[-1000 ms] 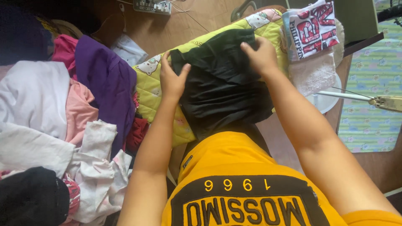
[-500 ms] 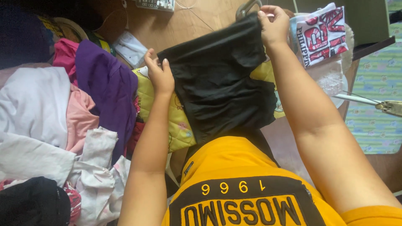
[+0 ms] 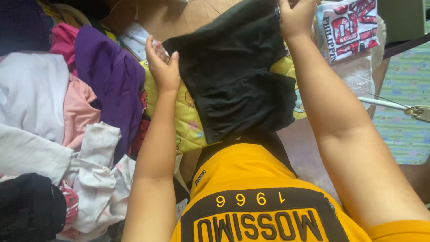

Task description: Folding various items of laundry including towels, shorts, and baby clothes on a mat on the floor.

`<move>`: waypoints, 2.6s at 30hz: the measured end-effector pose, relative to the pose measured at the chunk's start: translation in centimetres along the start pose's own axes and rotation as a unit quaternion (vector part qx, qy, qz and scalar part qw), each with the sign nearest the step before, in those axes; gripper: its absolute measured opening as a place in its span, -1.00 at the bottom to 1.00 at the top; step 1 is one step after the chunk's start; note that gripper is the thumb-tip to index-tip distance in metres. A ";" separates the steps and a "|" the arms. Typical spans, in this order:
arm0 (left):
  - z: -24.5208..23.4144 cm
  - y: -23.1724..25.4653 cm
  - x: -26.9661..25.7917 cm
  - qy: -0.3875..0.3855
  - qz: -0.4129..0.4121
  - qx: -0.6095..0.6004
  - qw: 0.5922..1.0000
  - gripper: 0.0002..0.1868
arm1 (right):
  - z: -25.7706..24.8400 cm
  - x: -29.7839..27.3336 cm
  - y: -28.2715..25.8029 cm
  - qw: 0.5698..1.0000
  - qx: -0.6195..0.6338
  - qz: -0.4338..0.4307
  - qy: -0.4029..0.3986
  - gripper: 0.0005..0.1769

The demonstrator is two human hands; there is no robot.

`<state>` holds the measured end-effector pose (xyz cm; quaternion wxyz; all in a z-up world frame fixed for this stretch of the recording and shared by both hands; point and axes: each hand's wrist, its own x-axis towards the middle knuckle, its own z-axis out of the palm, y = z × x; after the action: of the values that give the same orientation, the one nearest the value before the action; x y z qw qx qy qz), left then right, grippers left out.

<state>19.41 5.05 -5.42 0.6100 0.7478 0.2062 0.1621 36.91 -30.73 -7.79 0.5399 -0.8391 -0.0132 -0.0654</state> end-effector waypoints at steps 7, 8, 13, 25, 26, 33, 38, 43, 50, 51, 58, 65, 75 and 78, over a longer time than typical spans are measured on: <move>0.3 4.7 -8.9 -0.126 0.240 0.280 0.921 -0.11 | -0.9 -12.2 -11.4 0.958 -0.137 -0.244 -0.068 -0.50; 0.3 4.7 -10.7 -0.230 0.262 0.252 0.903 -0.10 | -1.0 -14.9 -12.1 0.947 -0.152 -0.248 -0.134 -0.43; -2.4 4.4 -17.4 -0.454 0.241 0.250 0.820 -0.04 | -3.6 -25.4 -9.9 0.902 -0.173 -0.242 -0.312 -0.25; -6.6 2.7 -19.3 -0.362 0.259 0.334 0.830 -0.49 | -12.6 -26.5 -7.1 0.853 -0.248 -0.335 -0.314 -0.46; -6.6 2.9 -19.1 -0.344 0.262 0.329 0.840 -0.57 | -12.9 -26.6 -7.1 0.863 -0.230 -0.345 -0.290 -0.55; -7.4 4.1 -19.0 -0.344 0.261 0.265 0.862 -0.75 | -15.2 -25.7 -7.9 0.893 -0.275 -0.308 -0.179 -0.74; -7.7 2.9 -20.2 -0.375 0.319 0.271 0.827 -0.78 | -15.9 -26.7 -7.8 0.895 -0.292 -0.299 -0.154 -0.77; -7.4 2.7 -21.3 -0.418 0.273 0.312 0.809 -0.75 | -15.6 -28.6 -8.1 0.890 -0.315 -0.237 -0.228 -0.74; -6.0 4.2 -20.7 -0.435 0.264 0.323 0.798 -0.31 | -10.9 -28.5 -10.6 0.903 -0.261 -0.251 -0.232 -0.55; -5.8 4.2 -20.6 -0.437 0.281 0.377 0.767 -0.15 | -9.6 -28.3 -10.6 0.905 -0.233 -0.272 -0.229 -0.49; -5.3 2.0 -21.0 -0.423 0.310 0.425 0.738 -0.18 | -3.2 -27.9 -10.1 0.892 -0.236 -0.259 -0.285 -0.35; -5.7 5.4 -19.9 -0.432 0.167 0.277 0.842 -0.49 | -6.8 -26.4 -7.8 0.871 -0.359 -0.188 -0.279 -0.28; -4.8 8.8 -18.7 -0.370 0.111 0.199 0.901 -0.71 | -5.0 -28.2 -11.5 0.877 -0.267 -0.218 -0.335 -0.28; -5.3 10.3 -18.8 -0.371 0.079 0.190 0.905 -0.70 | -6.4 -27.2 -10.0 0.899 -0.260 -0.231 -0.265 -0.41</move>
<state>1.73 -1.74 5.96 0.4737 0.8696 -0.0683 -0.1216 8.38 -31.09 0.49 0.2487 -0.9093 -0.3317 0.0358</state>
